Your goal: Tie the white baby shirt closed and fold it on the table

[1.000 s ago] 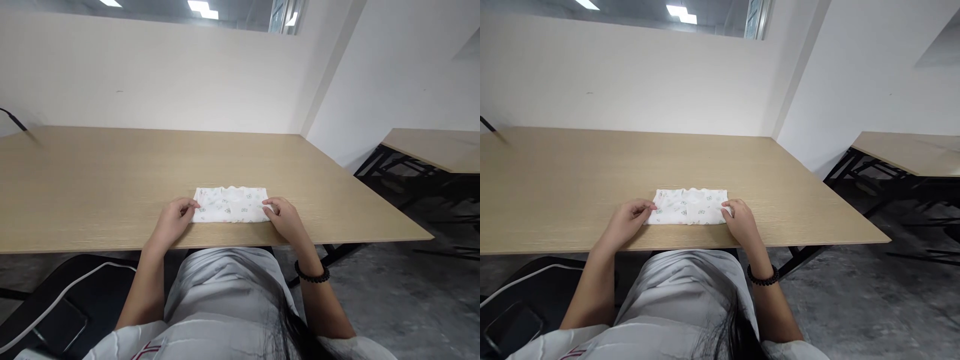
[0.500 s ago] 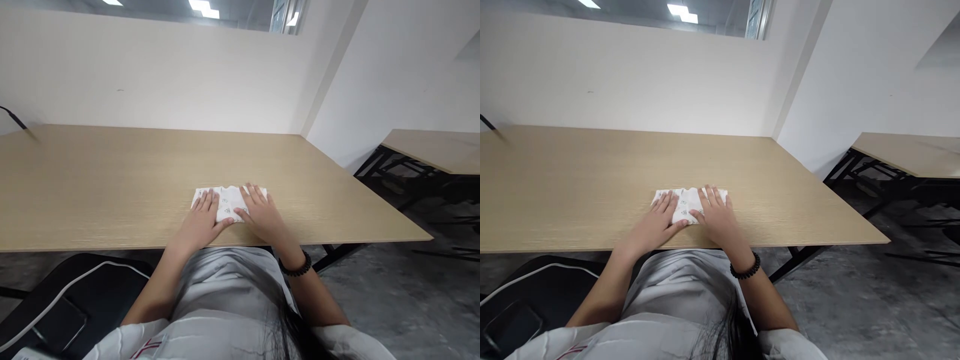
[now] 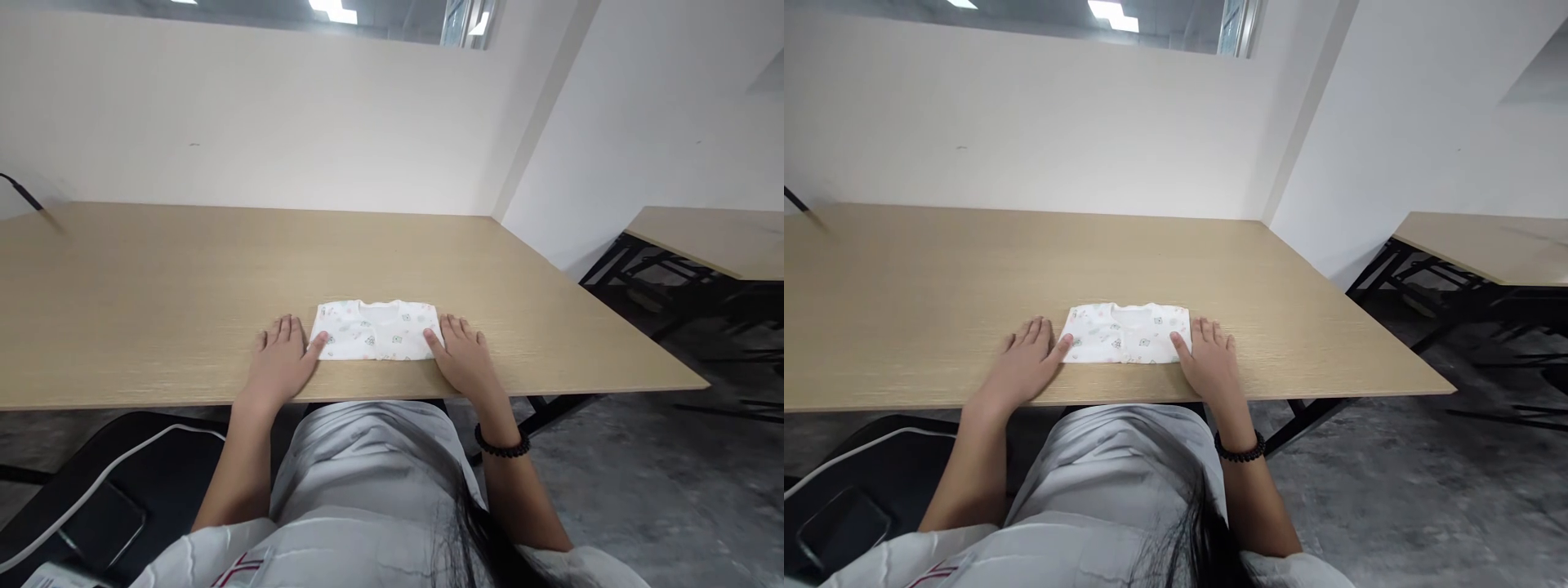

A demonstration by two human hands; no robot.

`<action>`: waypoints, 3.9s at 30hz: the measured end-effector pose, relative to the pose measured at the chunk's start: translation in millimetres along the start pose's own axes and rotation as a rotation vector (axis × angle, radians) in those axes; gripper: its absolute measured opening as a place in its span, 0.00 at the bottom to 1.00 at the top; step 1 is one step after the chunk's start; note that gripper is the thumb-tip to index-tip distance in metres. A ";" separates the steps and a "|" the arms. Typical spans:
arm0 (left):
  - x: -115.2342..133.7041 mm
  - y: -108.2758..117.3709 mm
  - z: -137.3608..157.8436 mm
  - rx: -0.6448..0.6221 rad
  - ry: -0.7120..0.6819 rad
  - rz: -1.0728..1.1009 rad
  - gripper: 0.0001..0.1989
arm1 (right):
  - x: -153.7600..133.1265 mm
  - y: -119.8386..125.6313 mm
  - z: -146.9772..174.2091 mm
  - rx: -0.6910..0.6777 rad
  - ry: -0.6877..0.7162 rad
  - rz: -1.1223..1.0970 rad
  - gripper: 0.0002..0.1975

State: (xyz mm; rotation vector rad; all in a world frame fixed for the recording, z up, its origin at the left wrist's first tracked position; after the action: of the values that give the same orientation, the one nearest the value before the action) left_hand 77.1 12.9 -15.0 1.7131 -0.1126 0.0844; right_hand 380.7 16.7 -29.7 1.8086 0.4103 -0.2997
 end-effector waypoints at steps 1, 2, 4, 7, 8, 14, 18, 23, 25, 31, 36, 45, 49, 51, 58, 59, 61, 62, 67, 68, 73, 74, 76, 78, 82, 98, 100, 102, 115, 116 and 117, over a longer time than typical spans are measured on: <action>-2.7 3.1 0.2 0.017 -0.001 0.021 0.38 | 3.7 1.7 -0.5 0.049 0.007 -0.027 0.33; -4.1 6.5 0.8 0.036 -0.016 0.058 0.36 | 6.9 3.3 -1.3 0.094 0.023 -0.062 0.31; -3.8 13.1 3.0 0.069 -0.058 0.162 0.30 | 11.8 5.6 -3.1 0.152 0.062 -0.136 0.26; -0.9 18.9 6.2 0.107 -0.065 0.263 0.22 | 16.3 7.1 -4.5 0.198 0.083 -0.184 0.19; -0.1 19.3 6.6 0.116 -0.057 0.267 0.20 | 17.3 7.5 -4.4 0.217 0.078 -0.189 0.16; -2.7 15.3 1.9 0.129 -0.008 0.290 0.16 | 19.3 6.9 -3.9 0.226 0.063 -0.234 0.12; -6.6 13.0 -2.3 0.106 0.000 0.310 0.15 | 20.5 7.0 -4.5 0.188 0.045 -0.254 0.13; -6.7 11.3 -4.0 0.059 0.014 0.250 0.16 | 21.0 9.1 -3.4 0.165 0.008 -0.269 0.15; -6.1 11.2 -4.0 0.047 0.018 0.227 0.17 | 20.1 10.0 -3.3 0.144 -0.010 -0.288 0.15; -4.6 12.2 -4.4 0.036 0.034 0.118 0.19 | 15.7 11.9 -5.1 0.090 -0.045 -0.274 0.14; -6.0 11.2 -5.6 0.007 0.029 0.105 0.19 | 16.7 9.6 -5.3 0.107 -0.048 -0.259 0.14; 8.4 15.8 6.4 0.312 -0.070 0.153 0.24 | -5.2 27.1 1.1 0.542 0.099 -0.322 0.19; 58.1 9.1 18.9 0.323 -0.432 0.024 0.36 | -50.0 22.0 1.4 0.345 0.361 -0.244 0.27; 73.3 1.1 21.7 0.177 -0.509 -0.007 0.41 | -64.2 8.4 3.0 0.119 0.405 -0.149 0.31; 47.4 -2.8 26.6 -0.029 -0.340 -0.054 0.51 | -42.5 -5.0 15.0 -0.166 0.269 -0.045 0.41; 42.1 -2.4 29.1 -0.011 -0.323 -0.070 0.51 | -36.8 -1.1 16.5 -0.187 0.280 -0.067 0.40; 34.0 -2.6 35.8 0.052 -0.293 -0.102 0.50 | -26.1 7.9 19.4 -0.235 0.317 -0.116 0.38; 30.9 -3.1 39.7 0.088 -0.286 -0.114 0.49 | -21.1 12.4 20.9 -0.258 0.336 -0.138 0.37; 13.4 -5.4 55.6 0.184 -0.435 -0.086 0.46 | -0.2 29.2 31.2 -0.295 0.417 -0.252 0.43; 7.7 -4.1 57.1 0.192 -0.484 -0.058 0.42 | 3.3 31.2 33.9 -0.282 0.429 -0.278 0.43; -20.4 13.8 61.3 0.235 -0.689 0.118 0.18 | 15.9 37.2 49.2 -0.159 0.462 -0.448 0.22; -23.1 18.8 62.8 0.253 -0.727 0.161 0.15 | 17.1 38.3 52.2 -0.135 0.462 -0.500 0.16; -24.6 28.9 67.2 0.289 -0.784 0.256 0.12 | 18.6 40.9 57.8 -0.094 0.444 -0.602 0.10; -22.2 38.2 72.8 0.315 -0.812 0.363 0.12 | 19.9 45.1 63.2 -0.044 0.400 -0.700 0.08; -12.6 57.1 85.8 0.285 -0.875 0.625 0.13 | 25.7 58.8 75.2 0.016 0.335 -0.973 0.09; 53.7 18.1 91.4 -0.562 -0.940 0.756 0.16 | -63.2 17.7 102.5 -0.798 0.646 -0.668 0.11; 63.2 14.1 97.0 -0.629 -1.042 0.750 0.16 | -69.0 14.1 107.0 -0.810 0.716 -0.624 0.08; 67.0 11.4 98.7 -0.625 -1.068 0.763 0.16 | -71.1 15.8 107.9 -0.806 0.722 -0.631 0.07; 71.7 -1.6 96.4 -0.640 -0.801 0.968 0.10 | -60.4 18.1 105.6 -0.955 0.571 -0.754 0.04; 71.3 -3.3 96.4 -0.636 -0.745 0.984 0.10 | -61.4 21.7 104.9 -0.911 0.538 -0.751 0.03; 70.9 -4.7 96.3 -0.633 -0.689 1.008 0.10 | -62.8 26.2 104.1 -0.849 0.511 -0.743 0.02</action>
State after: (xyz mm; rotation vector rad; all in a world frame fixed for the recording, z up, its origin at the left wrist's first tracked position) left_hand 147.2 -83.6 -25.0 0.8523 -1.3585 0.1738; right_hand 335.9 -97.5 -9.3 0.8179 1.3496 -0.1208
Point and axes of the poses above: each hand's wrist, its own z-axis away from the middle knuckle, its own y-axis out of the back of the hand, x = y × z, the point moved 3 cm from there along -z, towards the middle knuckle, and after that the axes turned 7 degrees about -z, right-handed, at the moved point
